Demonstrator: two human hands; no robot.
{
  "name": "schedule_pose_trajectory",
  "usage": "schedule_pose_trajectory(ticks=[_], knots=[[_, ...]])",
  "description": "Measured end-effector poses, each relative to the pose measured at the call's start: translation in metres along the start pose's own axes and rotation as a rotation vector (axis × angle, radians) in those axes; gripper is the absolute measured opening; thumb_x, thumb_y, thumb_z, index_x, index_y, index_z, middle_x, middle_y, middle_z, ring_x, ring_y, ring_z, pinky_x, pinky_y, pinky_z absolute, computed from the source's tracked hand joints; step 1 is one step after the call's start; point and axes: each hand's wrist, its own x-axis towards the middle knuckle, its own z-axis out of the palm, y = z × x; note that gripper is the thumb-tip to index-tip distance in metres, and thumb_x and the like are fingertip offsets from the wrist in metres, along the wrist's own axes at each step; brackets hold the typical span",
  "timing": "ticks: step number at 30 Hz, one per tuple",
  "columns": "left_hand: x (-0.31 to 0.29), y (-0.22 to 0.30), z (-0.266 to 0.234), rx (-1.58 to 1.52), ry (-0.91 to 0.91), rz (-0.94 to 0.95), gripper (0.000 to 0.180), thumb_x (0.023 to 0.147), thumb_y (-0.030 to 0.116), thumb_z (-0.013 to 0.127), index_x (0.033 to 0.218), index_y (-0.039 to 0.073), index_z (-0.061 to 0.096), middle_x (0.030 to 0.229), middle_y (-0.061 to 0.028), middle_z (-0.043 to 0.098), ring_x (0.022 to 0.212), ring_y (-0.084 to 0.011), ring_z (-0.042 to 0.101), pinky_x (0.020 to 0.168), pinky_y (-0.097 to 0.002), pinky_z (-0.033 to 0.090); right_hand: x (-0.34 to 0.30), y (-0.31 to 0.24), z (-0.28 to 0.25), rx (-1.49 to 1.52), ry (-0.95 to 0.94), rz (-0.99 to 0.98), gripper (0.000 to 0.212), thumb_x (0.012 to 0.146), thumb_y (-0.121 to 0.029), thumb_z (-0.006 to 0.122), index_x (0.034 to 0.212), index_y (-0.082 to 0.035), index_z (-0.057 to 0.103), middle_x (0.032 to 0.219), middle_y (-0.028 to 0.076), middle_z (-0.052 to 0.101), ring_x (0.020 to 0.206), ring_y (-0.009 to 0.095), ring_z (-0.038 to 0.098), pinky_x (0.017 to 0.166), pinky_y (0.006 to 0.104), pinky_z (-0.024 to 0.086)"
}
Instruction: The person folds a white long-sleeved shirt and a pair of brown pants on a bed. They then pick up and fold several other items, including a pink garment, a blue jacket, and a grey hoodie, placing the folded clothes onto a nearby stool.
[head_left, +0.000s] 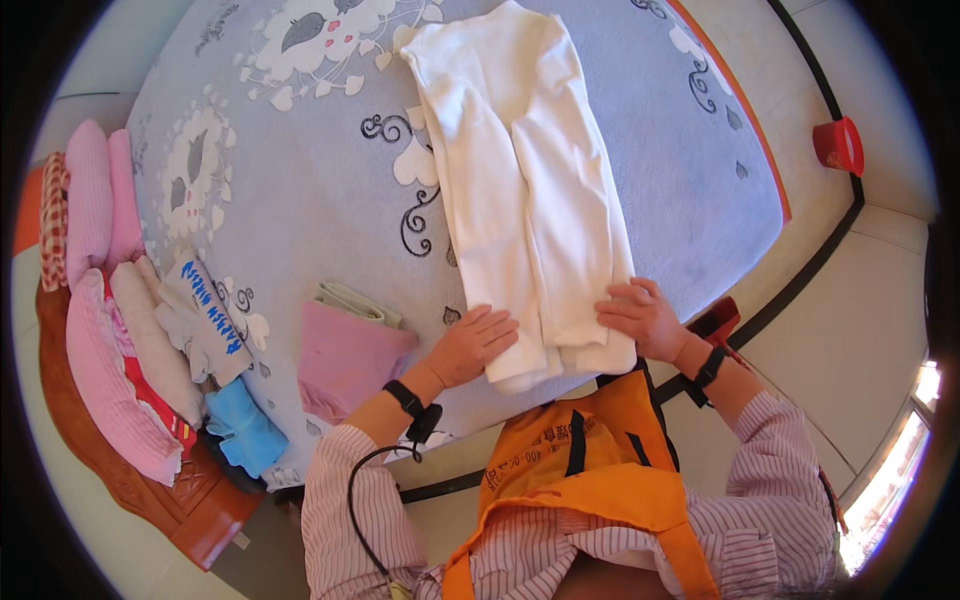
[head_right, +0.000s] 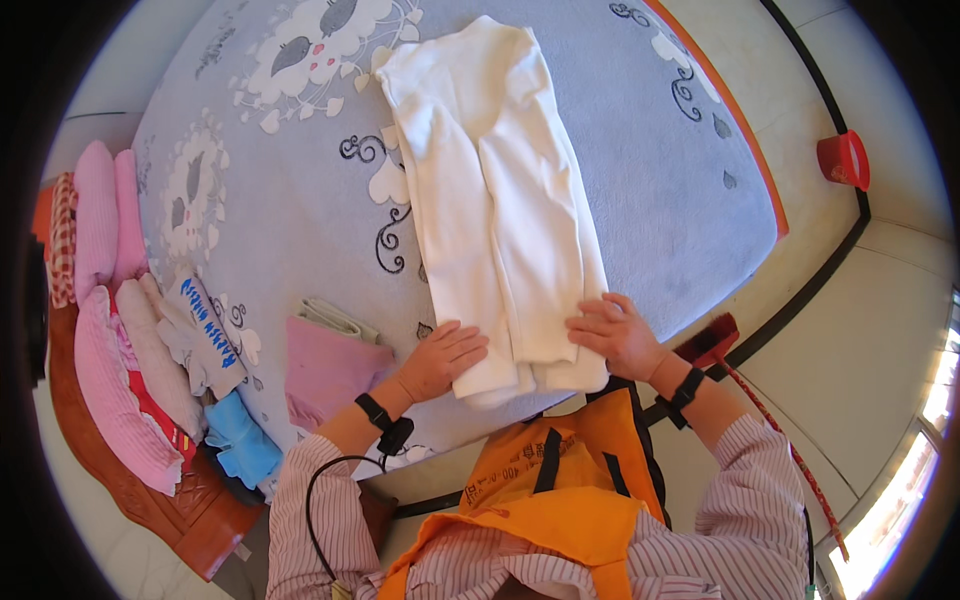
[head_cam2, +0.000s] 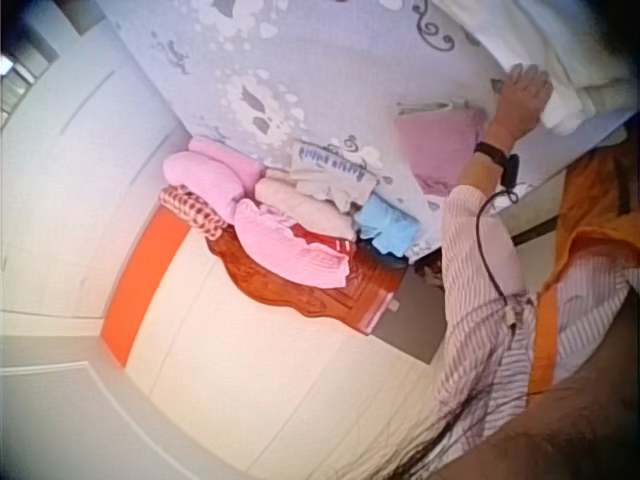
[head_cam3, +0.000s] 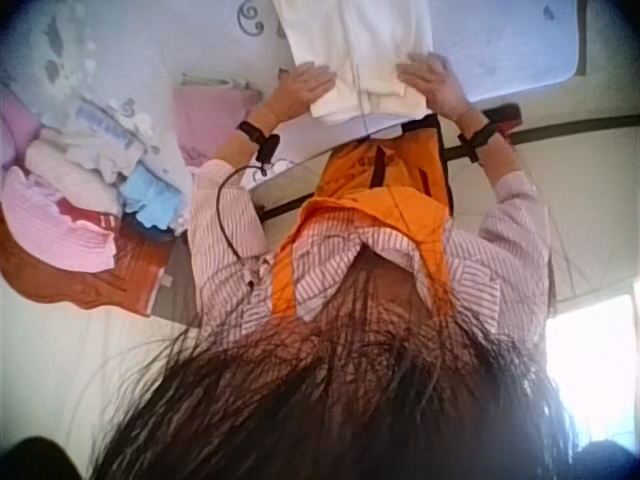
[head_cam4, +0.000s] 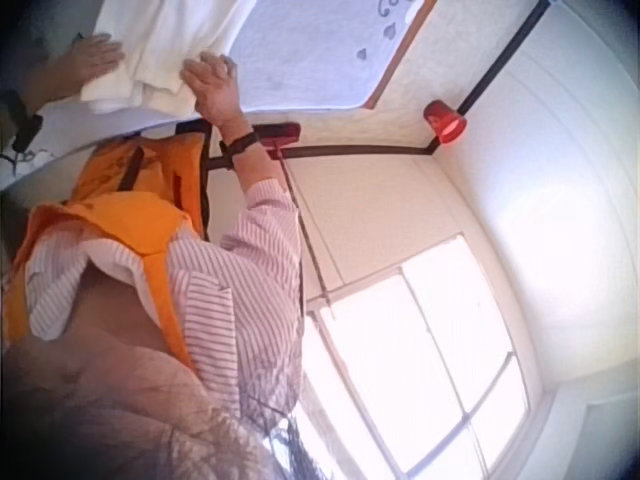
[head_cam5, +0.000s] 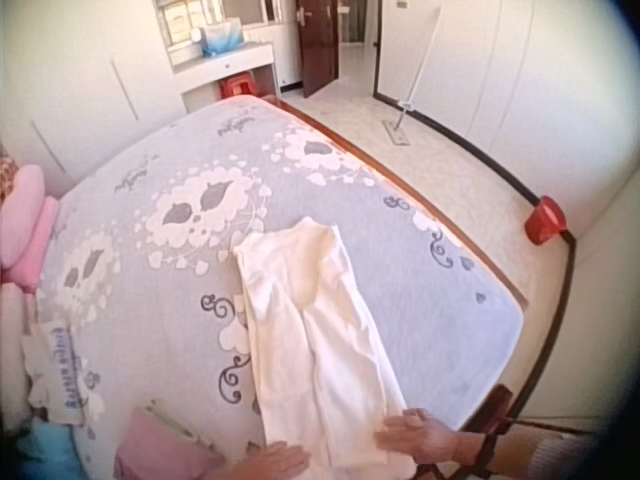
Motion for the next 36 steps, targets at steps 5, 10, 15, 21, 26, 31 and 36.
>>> schedule_pose_trajectory(ticks=[5, 10, 15, 21, 26, 31, 36], knots=[[0.011, 0.02, -0.024, -0.442, 0.08, -0.283, 0.032, 0.087, 0.01, 0.061, 0.119, 0.004, 0.062, 0.121, -0.0114, 0.065, 0.114, -0.0286, 0.06, 0.102, -0.0402, 0.044, 0.009, -0.012, -0.023, 0.38, 0.051, 0.196, 0.027, 0.078, -0.014, 0.07, 0.104, -0.011, 0.067, 0.112, 0.004, 0.069, 0.111, 0.026, 0.06, 0.104, 0.0405, 0.037], [0.049, -0.027, -0.044, -0.851, 0.578, -0.681, 0.027, 0.096, 0.015, 0.058, 0.119, 0.0, 0.061, 0.11, -0.0079, 0.067, 0.098, -0.0194, 0.064, 0.087, -0.0307, 0.05, 0.066, 0.04, -0.034, 0.817, 0.317, 0.646, 0.031, 0.086, -0.017, 0.068, 0.113, -0.001, 0.065, 0.102, 0.013, 0.071, 0.087, 0.023, 0.069, 0.08, 0.0357, 0.054], [0.086, -0.094, -0.026, -1.134, 0.744, -1.101, 0.028, 0.098, 0.017, 0.058, 0.117, -0.002, 0.06, 0.106, -0.0065, 0.067, 0.092, -0.0116, 0.061, 0.082, -0.0285, 0.05, 0.13, 0.099, -0.029, 0.673, 0.334, 0.881, 0.049, 0.082, -0.02, 0.072, 0.123, 0.002, 0.057, 0.097, 0.016, 0.071, 0.083, 0.022, 0.069, 0.074, 0.0333, 0.054], [0.067, -0.072, -0.016, -0.979, 1.024, -1.124, 0.039, 0.091, 0.017, 0.065, 0.123, 0.0, 0.053, 0.115, -0.0132, 0.062, 0.099, -0.0206, 0.061, 0.084, -0.0334, 0.05, 0.101, 0.068, -0.062, 0.263, 0.42, 0.699, 0.062, 0.076, -0.019, 0.078, 0.131, -0.002, 0.052, 0.121, 0.018, 0.062, 0.109, 0.03, 0.061, 0.086, 0.0397, 0.05], [0.06, -0.006, -0.039, 0.191, 0.496, -0.671, 0.057, 0.079, 0.011, 0.072, 0.132, 0.007, 0.05, 0.133, -0.0151, 0.053, 0.123, -0.0294, 0.051, 0.104, -0.0432, 0.039, 0.075, 0.022, -0.065, -0.086, 0.221, 0.106, 0.063, 0.071, -0.016, 0.076, 0.13, -0.007, 0.055, 0.135, 0.014, 0.055, 0.122, 0.032, 0.051, 0.103, 0.0489, 0.039], [0.063, -0.033, -0.026, 0.49, 0.277, -0.353, 0.06, 0.072, 0.007, 0.071, 0.13, 0.008, 0.054, 0.137, -0.0127, 0.053, 0.13, -0.0272, 0.047, 0.108, -0.0459, 0.035, 0.083, 0.06, -0.037, -0.234, 0.101, -0.084, 0.059, 0.067, -0.008, 0.072, 0.125, -0.007, 0.059, 0.135, 0.01, 0.055, 0.123, 0.029, 0.052, 0.102, 0.0462, 0.041], [0.064, -0.04, -0.028, 0.267, 0.276, -0.379, 0.048, 0.074, 0.004, 0.062, 0.123, 0.005, 0.06, 0.13, -0.0132, 0.058, 0.121, -0.0286, 0.054, 0.103, -0.0449, 0.042, 0.079, 0.076, -0.046, -0.095, 0.095, -0.082, 0.051, 0.064, -0.003, 0.07, 0.114, -0.007, 0.064, 0.12, 0.008, 0.063, 0.108, 0.027, 0.06, 0.091, 0.0406, 0.049]])
